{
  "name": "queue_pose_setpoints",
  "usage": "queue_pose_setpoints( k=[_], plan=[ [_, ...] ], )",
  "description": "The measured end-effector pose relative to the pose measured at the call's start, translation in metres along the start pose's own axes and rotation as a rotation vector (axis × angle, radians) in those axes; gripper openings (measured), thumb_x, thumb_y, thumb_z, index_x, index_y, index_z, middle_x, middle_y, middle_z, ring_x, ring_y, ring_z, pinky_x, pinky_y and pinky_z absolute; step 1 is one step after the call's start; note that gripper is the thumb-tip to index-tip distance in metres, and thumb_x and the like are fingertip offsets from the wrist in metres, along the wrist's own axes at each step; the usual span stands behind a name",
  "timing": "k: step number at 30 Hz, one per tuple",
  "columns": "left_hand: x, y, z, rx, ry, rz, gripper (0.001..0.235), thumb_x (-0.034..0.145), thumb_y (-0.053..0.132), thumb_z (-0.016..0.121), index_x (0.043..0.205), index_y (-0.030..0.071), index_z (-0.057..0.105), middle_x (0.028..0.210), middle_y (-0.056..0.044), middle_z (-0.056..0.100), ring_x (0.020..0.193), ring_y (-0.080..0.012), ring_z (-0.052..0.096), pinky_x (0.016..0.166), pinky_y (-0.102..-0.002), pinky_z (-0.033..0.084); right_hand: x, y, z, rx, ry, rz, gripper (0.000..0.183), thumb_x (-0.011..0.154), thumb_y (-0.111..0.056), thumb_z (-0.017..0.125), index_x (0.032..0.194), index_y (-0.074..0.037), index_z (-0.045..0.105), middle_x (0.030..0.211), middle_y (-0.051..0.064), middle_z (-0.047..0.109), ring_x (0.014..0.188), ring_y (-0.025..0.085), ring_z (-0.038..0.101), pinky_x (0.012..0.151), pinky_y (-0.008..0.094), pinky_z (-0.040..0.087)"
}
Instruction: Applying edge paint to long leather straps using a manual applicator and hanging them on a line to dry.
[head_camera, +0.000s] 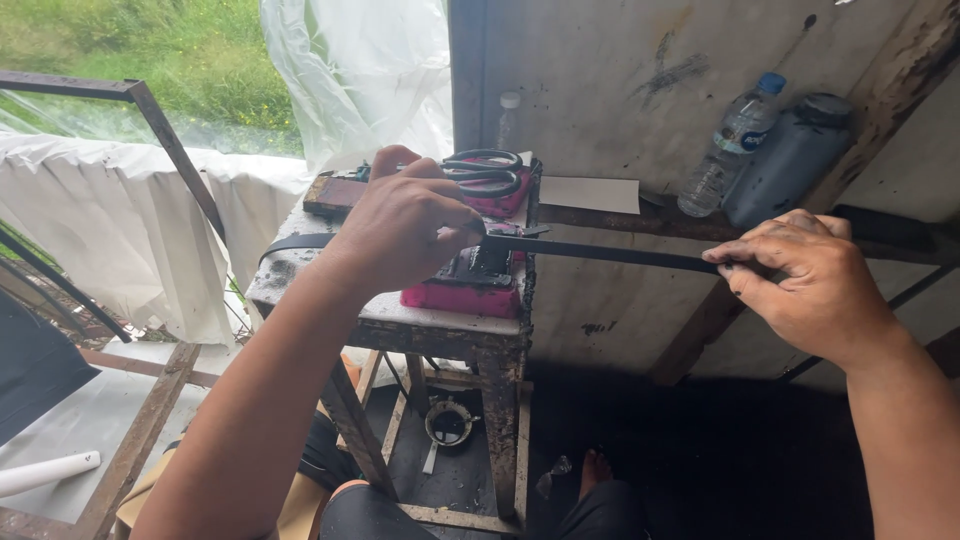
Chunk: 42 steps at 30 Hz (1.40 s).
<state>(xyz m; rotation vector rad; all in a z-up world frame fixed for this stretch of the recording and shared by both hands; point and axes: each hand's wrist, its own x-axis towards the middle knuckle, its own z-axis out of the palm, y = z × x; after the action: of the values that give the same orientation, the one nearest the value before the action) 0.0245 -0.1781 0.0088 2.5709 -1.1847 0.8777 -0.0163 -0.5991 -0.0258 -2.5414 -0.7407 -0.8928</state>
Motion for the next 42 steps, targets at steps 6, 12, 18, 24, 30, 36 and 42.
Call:
queue_pose_setpoints(
  k=[6, 12, 18, 24, 30, 36, 42],
  plan=[
    [0.013, 0.009, 0.008, 0.021, -0.067, -0.037, 0.017, 0.092, 0.038, 0.073, 0.091, 0.024, 0.083, 0.088, 0.009, 0.076, 0.092, -0.0211, 0.059, 0.101, -0.048, 0.028, -0.011, 0.014, -0.004, -0.029, 0.031, 0.025, 0.021, 0.085, -0.005, 0.079, 0.102, -0.018, 0.081, 0.096, -0.004, 0.076, 0.102, 0.014, 0.067, 0.109, 0.035, 0.041],
    [0.026, 0.015, 0.000, -0.045, -0.148, -0.067, 0.024, 0.097, 0.040, 0.069, 0.085, 0.021, 0.079, 0.071, 0.007, 0.064, 0.087, -0.0206, 0.058, 0.102, -0.045, 0.030, -0.003, 0.011, -0.022, 0.001, -0.082, 0.146, 0.022, 0.087, -0.008, 0.073, 0.106, -0.015, 0.081, 0.102, -0.002, 0.079, 0.098, 0.015, 0.070, 0.111, 0.037, 0.041],
    [0.032, 0.024, -0.010, -0.197, -0.190, -0.068, 0.024, 0.095, 0.038, 0.070, 0.104, 0.019, 0.081, 0.089, 0.006, 0.072, 0.095, -0.0182, 0.062, 0.101, -0.042, 0.035, 0.013, 0.000, -0.030, -0.101, -0.118, 0.099, 0.026, 0.088, -0.008, 0.065, 0.104, -0.019, 0.082, 0.115, -0.002, 0.078, 0.122, 0.016, 0.065, 0.115, 0.042, 0.031],
    [0.037, 0.038, -0.014, -0.285, -0.162, -0.008, 0.021, 0.094, 0.034, 0.071, 0.096, 0.015, 0.080, 0.082, 0.004, 0.070, 0.086, -0.0184, 0.065, 0.102, -0.044, 0.039, 0.054, -0.069, -0.013, 0.024, -0.134, -0.126, 0.027, 0.087, -0.011, 0.065, 0.109, -0.017, 0.080, 0.111, 0.003, 0.079, 0.108, 0.021, 0.071, 0.105, 0.054, 0.038],
    [0.032, 0.039, -0.019, -0.256, -0.135, 0.021, 0.026, 0.096, 0.037, 0.068, 0.100, 0.014, 0.079, 0.084, 0.005, 0.068, 0.078, -0.0192, 0.066, 0.094, -0.042, 0.040, 0.077, -0.106, 0.017, 0.165, -0.236, -0.174, 0.027, 0.089, -0.010, 0.068, 0.110, -0.022, 0.080, 0.102, -0.008, 0.080, 0.110, 0.012, 0.066, 0.109, 0.043, 0.025],
    [0.006, 0.021, -0.042, -0.426, -0.132, -0.186, 0.014, 0.091, 0.020, 0.074, 0.100, 0.011, 0.080, 0.083, -0.006, 0.077, 0.070, -0.0202, 0.069, 0.083, -0.038, 0.051, 0.085, -0.108, 0.025, 0.021, -0.222, -0.290, 0.020, 0.094, -0.013, 0.063, 0.106, -0.012, 0.078, 0.087, -0.001, 0.074, 0.095, 0.016, 0.066, 0.096, 0.040, 0.033],
    [-0.053, -0.043, -0.053, -0.579, -0.078, -0.397, 0.023, 0.085, 0.018, 0.078, 0.104, 0.006, 0.081, 0.082, -0.015, 0.078, 0.071, -0.0292, 0.069, 0.073, -0.045, 0.053, 0.091, -0.107, 0.037, -0.059, -0.171, -0.344, 0.018, 0.095, -0.015, 0.063, 0.105, -0.013, 0.078, 0.081, -0.002, 0.071, 0.092, 0.016, 0.064, 0.093, 0.040, 0.032]
  ],
)
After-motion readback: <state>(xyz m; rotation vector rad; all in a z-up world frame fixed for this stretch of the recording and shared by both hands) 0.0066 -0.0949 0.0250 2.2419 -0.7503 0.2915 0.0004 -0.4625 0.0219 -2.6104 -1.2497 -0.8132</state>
